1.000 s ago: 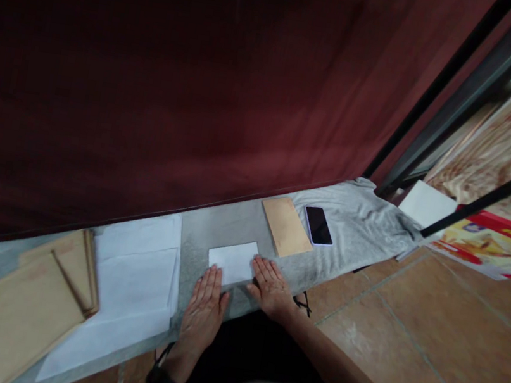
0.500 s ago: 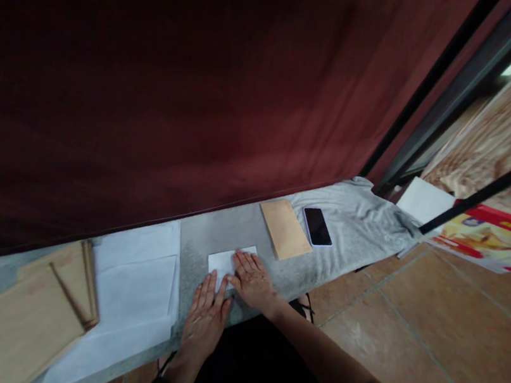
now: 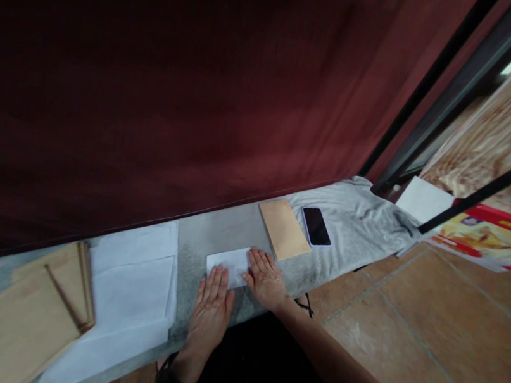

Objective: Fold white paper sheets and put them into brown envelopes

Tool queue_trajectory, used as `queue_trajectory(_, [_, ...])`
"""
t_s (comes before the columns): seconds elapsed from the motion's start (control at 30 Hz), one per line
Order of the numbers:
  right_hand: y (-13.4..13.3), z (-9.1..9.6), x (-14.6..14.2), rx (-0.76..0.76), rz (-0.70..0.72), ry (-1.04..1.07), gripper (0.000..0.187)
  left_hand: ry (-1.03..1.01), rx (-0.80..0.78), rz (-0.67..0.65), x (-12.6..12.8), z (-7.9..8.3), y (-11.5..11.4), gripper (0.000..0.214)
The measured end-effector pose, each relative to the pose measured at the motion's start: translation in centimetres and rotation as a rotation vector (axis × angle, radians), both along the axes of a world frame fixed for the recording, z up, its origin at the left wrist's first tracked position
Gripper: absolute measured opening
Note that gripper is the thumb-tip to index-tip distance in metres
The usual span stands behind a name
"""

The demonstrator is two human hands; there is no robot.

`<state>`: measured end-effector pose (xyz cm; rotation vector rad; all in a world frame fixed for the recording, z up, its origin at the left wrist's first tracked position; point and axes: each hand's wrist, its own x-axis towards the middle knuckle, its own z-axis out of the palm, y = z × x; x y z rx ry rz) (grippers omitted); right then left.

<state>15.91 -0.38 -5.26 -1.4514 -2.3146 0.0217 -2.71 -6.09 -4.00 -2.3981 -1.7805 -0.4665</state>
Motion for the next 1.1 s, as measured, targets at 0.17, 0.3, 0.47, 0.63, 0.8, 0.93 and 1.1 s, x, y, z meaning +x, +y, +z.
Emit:
queue_trajectory(0.17, [0.0,-0.2,-0.1,0.015,-0.012,0.000,0.061,0.005,-0.052,0.013,1.8,0.0,3.6,0.058])
queue_trajectory(0.3, [0.0,-0.4,-0.1,0.033,-0.025,0.003,0.060,0.012,-0.030,0.105,0.1,-0.9,4.3,0.062])
queue_trajectory(0.47, [0.0,-0.3,-0.2,0.007,-0.056,0.013,0.061,0.024,-0.004,0.167,-2.4,-1.4,3.3,0.065])
queue_trajectory(0.63, [-0.8,0.8,-2.1,-0.009,-0.145,0.055,0.059,0.033,-0.047,0.227,-2.0,-1.0,3.1,0.065])
queue_trajectory(0.8, [-2.1,2.1,-3.6,0.025,-0.096,0.053,0.059,0.032,-0.055,0.228,-1.8,-0.7,3.1,0.065])
queue_trajectory(0.93, [-2.7,2.4,-2.5,0.002,-0.158,0.046,0.057,0.030,-0.043,0.230,-1.7,-0.7,3.1,0.065])
queue_trajectory(1.1, [-3.1,1.6,-2.5,-0.066,0.012,0.055,0.051,0.033,-0.057,0.246,-1.5,-0.5,3.1,0.066])
